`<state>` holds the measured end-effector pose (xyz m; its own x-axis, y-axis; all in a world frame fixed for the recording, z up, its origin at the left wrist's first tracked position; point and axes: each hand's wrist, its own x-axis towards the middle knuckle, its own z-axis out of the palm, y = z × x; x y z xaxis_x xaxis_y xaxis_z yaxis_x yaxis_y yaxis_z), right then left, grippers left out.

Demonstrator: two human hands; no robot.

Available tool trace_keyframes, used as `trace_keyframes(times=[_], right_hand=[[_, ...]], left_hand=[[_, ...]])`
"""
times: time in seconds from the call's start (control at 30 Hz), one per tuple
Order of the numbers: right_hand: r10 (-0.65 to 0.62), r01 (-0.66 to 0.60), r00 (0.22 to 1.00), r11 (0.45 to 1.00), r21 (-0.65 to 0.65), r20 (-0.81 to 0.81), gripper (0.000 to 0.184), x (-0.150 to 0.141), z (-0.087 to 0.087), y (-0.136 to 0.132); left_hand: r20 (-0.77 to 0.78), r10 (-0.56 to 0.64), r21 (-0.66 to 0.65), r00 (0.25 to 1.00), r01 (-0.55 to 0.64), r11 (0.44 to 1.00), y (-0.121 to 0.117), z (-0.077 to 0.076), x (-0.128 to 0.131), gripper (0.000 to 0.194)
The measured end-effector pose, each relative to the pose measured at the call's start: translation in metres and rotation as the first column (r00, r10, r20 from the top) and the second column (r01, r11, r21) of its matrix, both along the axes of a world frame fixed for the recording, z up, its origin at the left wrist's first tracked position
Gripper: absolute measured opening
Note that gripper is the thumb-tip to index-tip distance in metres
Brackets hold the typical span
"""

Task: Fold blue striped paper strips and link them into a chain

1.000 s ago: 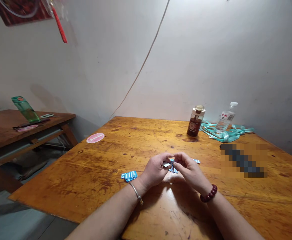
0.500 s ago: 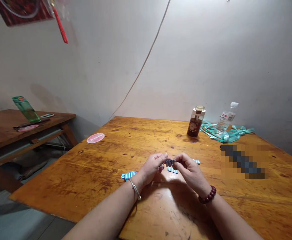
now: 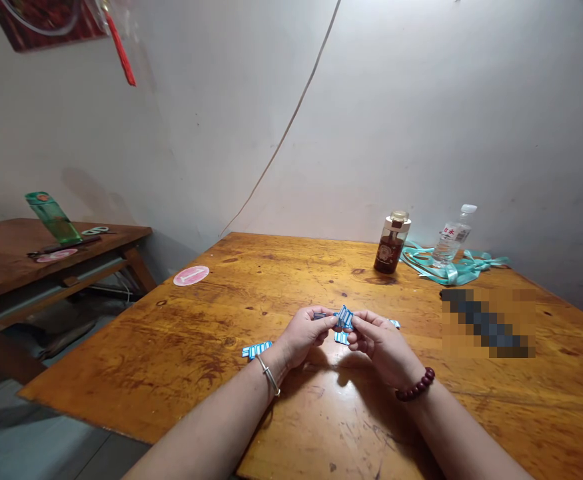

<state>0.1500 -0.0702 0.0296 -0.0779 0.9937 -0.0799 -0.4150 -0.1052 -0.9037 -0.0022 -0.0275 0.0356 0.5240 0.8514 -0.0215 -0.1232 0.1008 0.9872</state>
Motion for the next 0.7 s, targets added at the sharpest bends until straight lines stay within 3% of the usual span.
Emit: trace_keyframes(times=[0.23, 0.7], right_hand=[[0.0, -0.004, 0.997, 0.998, -0.056, -0.077, 0.016, 0.002, 0.0017, 0.001], [0.064, -0.069, 0.99, 0.997, -0.04, -0.124, 0.014, 0.0053, -0.003, 0.0035]], left_hand=[[0.044, -0.032, 0.014, 0.999, 0.031, 0.999, 0.0, -0.0002, -0.0007, 0.03], [0.051, -0.07, -0.027, 0.996, 0.071, 0.997, -0.0002, 0.0012, -0.002, 0.029]])
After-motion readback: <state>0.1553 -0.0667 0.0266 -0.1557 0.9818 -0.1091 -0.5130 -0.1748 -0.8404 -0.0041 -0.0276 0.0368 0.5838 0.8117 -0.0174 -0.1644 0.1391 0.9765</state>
